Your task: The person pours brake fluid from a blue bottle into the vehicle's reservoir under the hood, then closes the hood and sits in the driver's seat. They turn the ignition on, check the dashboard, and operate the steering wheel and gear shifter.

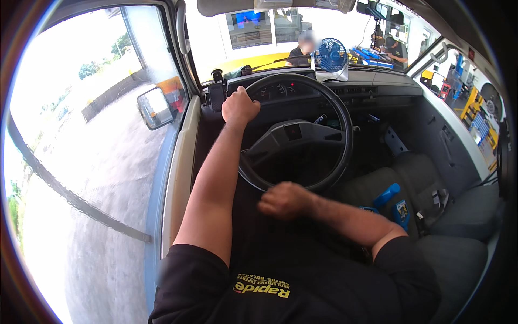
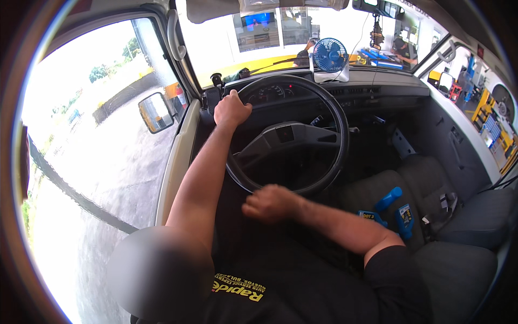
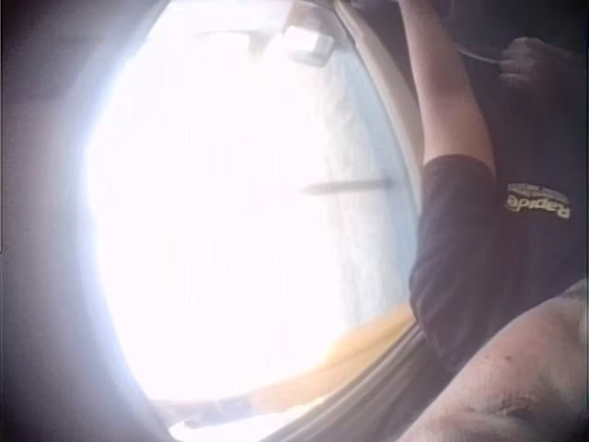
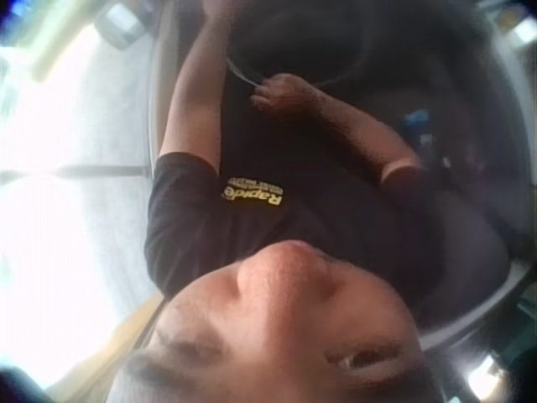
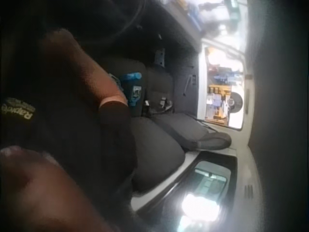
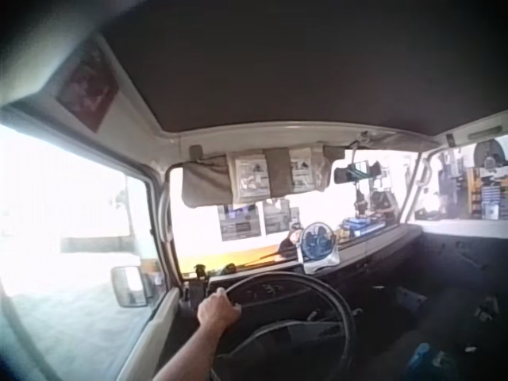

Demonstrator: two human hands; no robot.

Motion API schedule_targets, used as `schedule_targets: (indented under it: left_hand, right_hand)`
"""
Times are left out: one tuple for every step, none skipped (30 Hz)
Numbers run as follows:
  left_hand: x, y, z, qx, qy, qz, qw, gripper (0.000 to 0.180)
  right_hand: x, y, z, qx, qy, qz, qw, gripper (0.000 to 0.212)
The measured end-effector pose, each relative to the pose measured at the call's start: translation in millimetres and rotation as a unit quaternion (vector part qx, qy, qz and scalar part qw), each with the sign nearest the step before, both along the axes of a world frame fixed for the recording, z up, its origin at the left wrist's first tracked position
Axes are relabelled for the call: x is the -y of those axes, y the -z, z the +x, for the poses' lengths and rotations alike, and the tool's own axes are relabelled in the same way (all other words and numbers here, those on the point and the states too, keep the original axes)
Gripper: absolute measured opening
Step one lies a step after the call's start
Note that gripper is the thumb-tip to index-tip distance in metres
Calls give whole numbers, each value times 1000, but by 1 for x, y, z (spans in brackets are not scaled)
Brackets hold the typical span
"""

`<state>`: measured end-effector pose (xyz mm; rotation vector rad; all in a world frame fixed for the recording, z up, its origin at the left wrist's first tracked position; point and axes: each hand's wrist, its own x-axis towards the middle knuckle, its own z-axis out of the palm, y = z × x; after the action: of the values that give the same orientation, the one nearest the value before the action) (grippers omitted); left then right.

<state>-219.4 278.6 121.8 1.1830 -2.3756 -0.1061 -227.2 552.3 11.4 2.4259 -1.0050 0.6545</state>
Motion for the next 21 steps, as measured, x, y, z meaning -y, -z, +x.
schedule_targets:
  left_hand:
    - [0,0,0,-6,1,-10,1000,48]
    - [0,1,-1,-8,2,-18,1000,47]
    - [1,1,-1,-9,4,-24,1000,47]
    - [1,2,0,-8,5,-15,1000,47]
    - [2,3,0,-9,6,-9,1000,47]
    - [3,4,0,-13,4,-5,1000,47]
    - [4,5,0,-15,6,-3,1000,46]
    - [6,6,0,-16,7,-5,1000,45]
    - [7,7,0,-18,9,-10,1000,44]
    - [8,7,-1,-19,10,-13,1000,43]
    - [8,8,-1,-24,9,-13,1000,45]
    - [9,8,-2,-27,9,-12,1000,46]
    - [9,8,-2,-24,11,-7,1000,47]
    - [9,8,-3,-23,9,-8,1000,46]
    - [9,9,-3,-24,9,-7,1000,46]
    - [9,9,-3,-21,8,0,1000,46]
    - [9,10,-3,-23,8,-2,1000,46]
    - [9,10,-2,-24,7,-1,1000,46]
    - [8,10,-2,-24,5,0,1000,46]
    - [8,10,-2,-23,3,1,1000,46]
    - [7,10,-2,-21,0,0,1000,46]
  right_hand:
    - [17,-19,-23,-14,22,-71,997,14]
    - [33,-34,-43,-61,44,-108,991,13]
    - [43,-40,-53,-10,45,-134,990,11]
    - [49,-41,-56,24,80,-122,989,10]
    - [48,-33,-52,-7,57,-123,991,12]
    - [47,-23,-43,2,38,-89,995,16]
    - [39,-7,-28,26,5,-73,997,20]
    - [28,9,-13,35,24,-9,999,21]
    - [17,25,1,86,7,-1,996,24]
    - [5,38,15,36,36,160,986,26]
    - [-5,48,27,6,55,284,957,30]
    - [-14,54,36,46,61,336,939,32]
    - [-23,57,43,86,70,385,916,35]
    - [-30,58,48,140,55,419,895,39]
    - [-32,56,45,127,84,453,878,46]
    - [-35,52,45,95,130,449,879,46]
    - [-37,48,42,78,158,427,887,46]
    - [-39,44,40,40,196,430,880,47]
    - [-43,40,39,48,204,466,860,47]
    - [-47,36,37,33,223,523,822,47]
    - [-53,31,37,15,243,576,780,48]
